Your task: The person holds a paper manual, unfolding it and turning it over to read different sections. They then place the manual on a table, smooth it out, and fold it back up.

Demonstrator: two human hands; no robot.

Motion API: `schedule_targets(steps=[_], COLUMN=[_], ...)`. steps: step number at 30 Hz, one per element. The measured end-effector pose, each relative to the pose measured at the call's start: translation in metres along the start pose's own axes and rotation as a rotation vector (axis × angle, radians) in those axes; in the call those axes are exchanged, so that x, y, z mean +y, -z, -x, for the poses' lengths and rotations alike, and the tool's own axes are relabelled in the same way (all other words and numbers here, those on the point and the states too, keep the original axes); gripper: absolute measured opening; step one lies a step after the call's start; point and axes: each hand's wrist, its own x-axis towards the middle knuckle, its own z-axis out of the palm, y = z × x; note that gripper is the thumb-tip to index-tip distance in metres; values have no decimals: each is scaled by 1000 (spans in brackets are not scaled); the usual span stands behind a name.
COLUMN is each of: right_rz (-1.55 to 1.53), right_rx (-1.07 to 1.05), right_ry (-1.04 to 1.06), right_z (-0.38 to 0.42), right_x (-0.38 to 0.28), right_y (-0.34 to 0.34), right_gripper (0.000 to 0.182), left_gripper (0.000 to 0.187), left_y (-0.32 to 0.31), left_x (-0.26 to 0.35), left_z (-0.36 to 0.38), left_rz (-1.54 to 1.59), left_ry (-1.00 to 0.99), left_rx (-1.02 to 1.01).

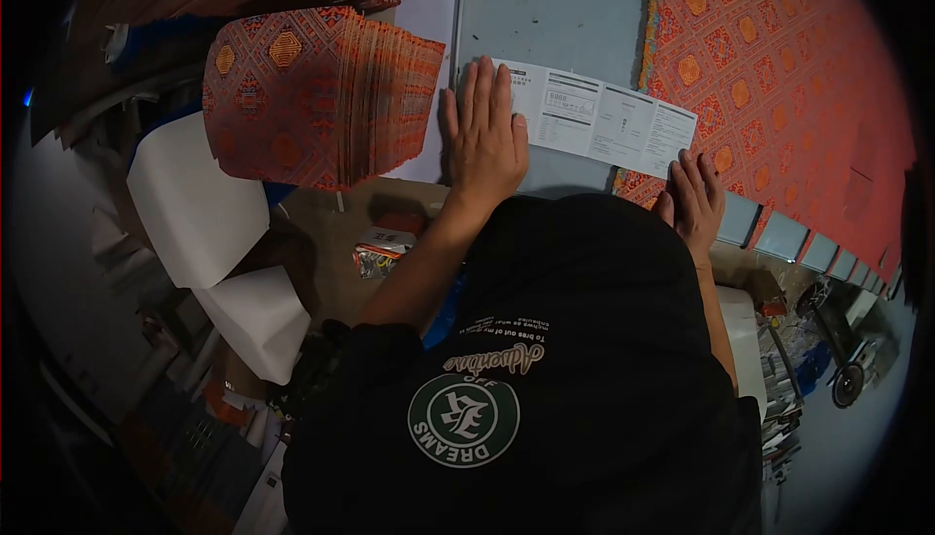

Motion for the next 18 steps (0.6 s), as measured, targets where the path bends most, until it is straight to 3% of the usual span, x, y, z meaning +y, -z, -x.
schedule_targets(steps=[18], right_rz=[-1], right_rx=[0], right_ry=[-2], right_z=[-2], right_x=[-2], right_y=[1], right_gripper=[38], left_gripper=[62], left_y=[1], left_x=[1], left_z=[0], left_rz=[0], left_ry=[10], left_rx=[20])
